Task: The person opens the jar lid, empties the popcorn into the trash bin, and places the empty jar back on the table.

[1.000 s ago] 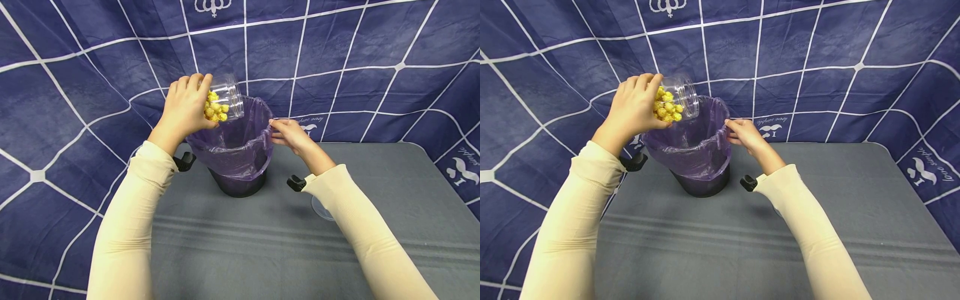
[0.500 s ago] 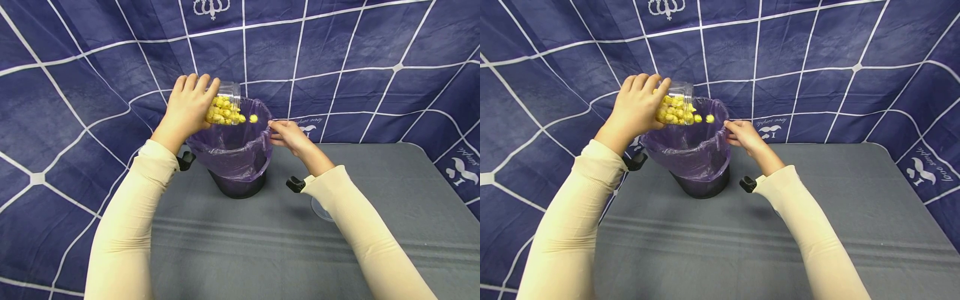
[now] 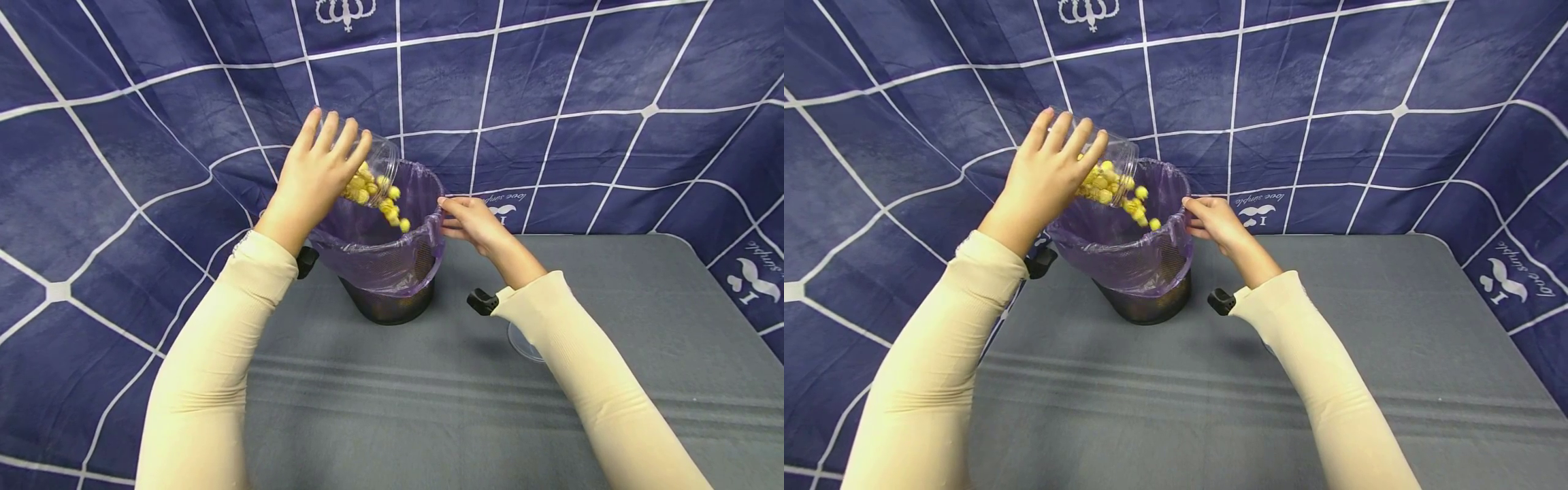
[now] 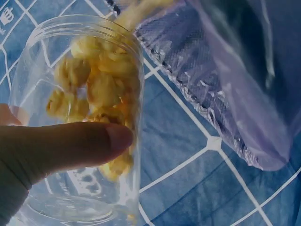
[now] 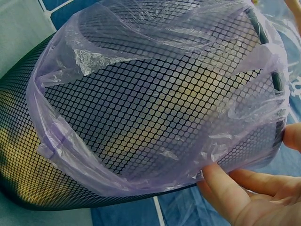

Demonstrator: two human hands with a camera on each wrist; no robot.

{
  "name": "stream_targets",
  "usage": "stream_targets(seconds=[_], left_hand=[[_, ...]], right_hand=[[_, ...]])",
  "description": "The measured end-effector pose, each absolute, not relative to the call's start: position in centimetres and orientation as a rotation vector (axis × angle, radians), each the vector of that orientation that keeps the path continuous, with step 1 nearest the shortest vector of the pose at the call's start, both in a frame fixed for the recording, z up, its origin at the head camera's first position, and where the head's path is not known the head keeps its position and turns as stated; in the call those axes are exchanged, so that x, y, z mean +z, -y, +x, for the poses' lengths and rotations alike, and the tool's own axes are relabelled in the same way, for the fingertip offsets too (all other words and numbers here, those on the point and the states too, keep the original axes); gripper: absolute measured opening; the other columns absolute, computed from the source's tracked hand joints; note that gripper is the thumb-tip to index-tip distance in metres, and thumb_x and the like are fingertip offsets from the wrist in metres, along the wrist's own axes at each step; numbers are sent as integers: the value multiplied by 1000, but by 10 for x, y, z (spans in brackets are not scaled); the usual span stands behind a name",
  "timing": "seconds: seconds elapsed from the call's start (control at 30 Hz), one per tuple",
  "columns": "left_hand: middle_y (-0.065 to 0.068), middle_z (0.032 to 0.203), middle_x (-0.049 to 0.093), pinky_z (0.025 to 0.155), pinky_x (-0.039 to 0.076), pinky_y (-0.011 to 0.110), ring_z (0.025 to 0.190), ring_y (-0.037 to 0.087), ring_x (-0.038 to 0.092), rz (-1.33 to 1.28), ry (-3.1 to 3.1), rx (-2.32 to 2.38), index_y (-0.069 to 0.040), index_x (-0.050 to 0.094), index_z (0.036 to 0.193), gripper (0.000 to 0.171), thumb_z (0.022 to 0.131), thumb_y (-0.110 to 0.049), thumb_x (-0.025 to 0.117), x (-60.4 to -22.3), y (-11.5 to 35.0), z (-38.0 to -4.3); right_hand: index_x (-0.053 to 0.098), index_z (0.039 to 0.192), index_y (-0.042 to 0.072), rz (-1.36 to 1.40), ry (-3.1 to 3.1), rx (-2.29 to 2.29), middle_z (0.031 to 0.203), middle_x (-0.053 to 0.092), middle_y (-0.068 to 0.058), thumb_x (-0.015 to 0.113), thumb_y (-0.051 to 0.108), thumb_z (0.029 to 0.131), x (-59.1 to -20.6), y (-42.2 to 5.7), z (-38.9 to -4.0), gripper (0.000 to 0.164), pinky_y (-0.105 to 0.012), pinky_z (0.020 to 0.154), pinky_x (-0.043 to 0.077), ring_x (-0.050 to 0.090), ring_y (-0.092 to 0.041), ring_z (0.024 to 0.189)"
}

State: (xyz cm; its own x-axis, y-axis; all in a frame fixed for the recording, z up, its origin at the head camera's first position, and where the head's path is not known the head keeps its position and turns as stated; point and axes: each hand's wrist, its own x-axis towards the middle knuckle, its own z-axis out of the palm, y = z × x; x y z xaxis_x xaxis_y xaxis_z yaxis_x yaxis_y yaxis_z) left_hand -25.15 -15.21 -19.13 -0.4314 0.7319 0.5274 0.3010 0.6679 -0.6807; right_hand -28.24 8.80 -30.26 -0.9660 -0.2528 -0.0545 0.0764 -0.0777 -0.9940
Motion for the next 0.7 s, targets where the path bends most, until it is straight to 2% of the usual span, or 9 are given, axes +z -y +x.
stream_targets(seconds=[0.1,0.27,0.57,0.7], left_hand=[[18,118,45,104,16,45,113,36,38,-812,1984,683,-4,47,121,40,92,3,20,-192,152,-251],[17,120,44,104,15,44,113,35,38,-814,1926,786,-5,47,122,43,92,3,16,-193,150,-250],[17,121,43,104,15,44,114,35,38,-847,1889,847,-5,45,123,42,93,1,16,-194,147,-248],[17,120,45,104,16,44,113,35,39,-838,1911,775,-6,47,122,43,92,2,17,-196,150,-250]], right_hand=[[45,114,-13,-192,-1971,-2141,97,49,-7,48,21,92,-302,-88,-282,41,-32,84,45,56,-18,88],[44,116,-14,-183,-1968,-2141,97,49,-7,48,21,92,-302,-88,-281,43,-31,84,45,56,-17,87],[47,111,-11,-171,-1954,-2169,95,49,-6,48,19,92,-301,-87,-281,36,-31,83,46,56,-14,82],[45,116,-13,-171,-1961,-2154,98,48,-7,48,20,92,-301,-87,-280,41,-31,84,45,56,-16,86]])
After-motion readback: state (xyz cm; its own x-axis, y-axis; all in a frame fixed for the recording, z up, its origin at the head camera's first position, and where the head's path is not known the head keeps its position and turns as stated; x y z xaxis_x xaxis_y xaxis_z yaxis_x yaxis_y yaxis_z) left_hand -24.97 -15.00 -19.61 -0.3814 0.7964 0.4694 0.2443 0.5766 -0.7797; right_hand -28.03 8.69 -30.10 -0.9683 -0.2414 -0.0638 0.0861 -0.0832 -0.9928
